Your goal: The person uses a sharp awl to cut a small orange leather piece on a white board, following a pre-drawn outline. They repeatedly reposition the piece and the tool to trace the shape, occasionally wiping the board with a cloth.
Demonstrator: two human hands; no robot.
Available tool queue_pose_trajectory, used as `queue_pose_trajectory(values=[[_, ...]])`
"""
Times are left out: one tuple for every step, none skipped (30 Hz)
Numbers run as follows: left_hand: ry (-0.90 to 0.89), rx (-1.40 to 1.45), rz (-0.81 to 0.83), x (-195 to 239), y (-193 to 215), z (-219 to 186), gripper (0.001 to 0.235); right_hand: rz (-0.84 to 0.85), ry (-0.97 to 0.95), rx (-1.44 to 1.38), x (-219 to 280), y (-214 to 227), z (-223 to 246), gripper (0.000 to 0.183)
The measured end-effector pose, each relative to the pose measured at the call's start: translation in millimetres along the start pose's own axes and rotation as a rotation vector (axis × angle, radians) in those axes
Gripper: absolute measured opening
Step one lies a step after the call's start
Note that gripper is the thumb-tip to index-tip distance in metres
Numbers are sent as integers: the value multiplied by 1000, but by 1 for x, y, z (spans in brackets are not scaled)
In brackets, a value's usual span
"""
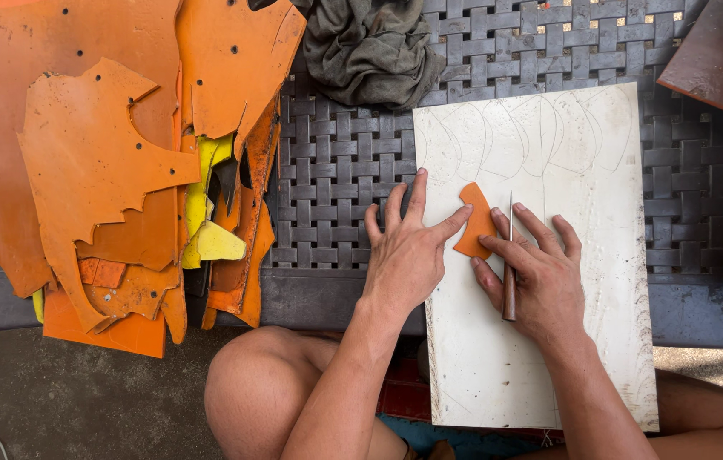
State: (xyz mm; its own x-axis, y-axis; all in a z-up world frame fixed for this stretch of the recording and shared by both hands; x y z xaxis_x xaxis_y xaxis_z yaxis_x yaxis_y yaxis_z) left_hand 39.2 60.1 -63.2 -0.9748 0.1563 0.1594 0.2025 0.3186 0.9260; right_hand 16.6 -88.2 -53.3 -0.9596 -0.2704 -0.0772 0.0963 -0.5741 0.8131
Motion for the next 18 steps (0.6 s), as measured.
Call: queue_pose_trajectory(values=[[0,0,-1,0,0,0,47,-3,3,-3,0,0,1,27],[-2,2,-2,-1,0,0,49,-7,6,-4,0,1,1,27],[1,3,1,-1,0,1,49,-8,8,-2,0,1,1,27],[3,4,5,-1,0,1,49,-8,10,0,0,1,1,28],[5,6,9,-1,-1,1,49,-8,12,2,0,1,1,29],[6,8,8,-2,-1,2,48,-9,12,5,-1,1,1,29],[6,10,7,-2,-1,2,48,-9,12,7,-1,1,1,30],[6,13,7,-2,-2,2,47,-9,12,10,0,1,1,31],[6,16,3,-1,-2,2,46,-12,11,10,0,1,1,31],[6,18,-1,-1,-2,2,45,-14,11,9,0,1,1,32],[7,20,-5,-1,-1,2,44,-17,10,8,0,1,1,32],[8,21,-5,-1,-1,2,44,-20,12,4,0,1,1,32],[9,23,-5,-1,-1,3,44,-23,15,1,1,1,1,32],[9,25,-4,-1,-1,2,44,-26,17,-2,1,1,1,32],[10,24,-3,-2,-1,2,45,-26,16,-2,1,1,1,33],[10,24,-2,-2,-1,2,45,-25,16,-3,1,1,1,33],[11,23,-1,-2,-1,2,46,-25,15,-4,1,0,0,34],[11,17,7,-2,-1,3,47,-26,18,-2,1,0,0,34]])
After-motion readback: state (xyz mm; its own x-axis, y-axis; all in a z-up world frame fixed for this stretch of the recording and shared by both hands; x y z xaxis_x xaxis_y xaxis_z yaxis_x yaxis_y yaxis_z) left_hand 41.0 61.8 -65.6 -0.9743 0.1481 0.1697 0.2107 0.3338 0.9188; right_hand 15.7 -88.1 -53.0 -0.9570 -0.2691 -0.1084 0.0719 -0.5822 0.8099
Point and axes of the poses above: each hand's wrist, its own x-axis away from the middle knuckle, its own y-axis out of the back of the hand, z = x × y, the point moved 9 cm from there along -x, towards the middle knuckle, and after that the axes turned 8 degrees about -x, right-handed, at the moved point
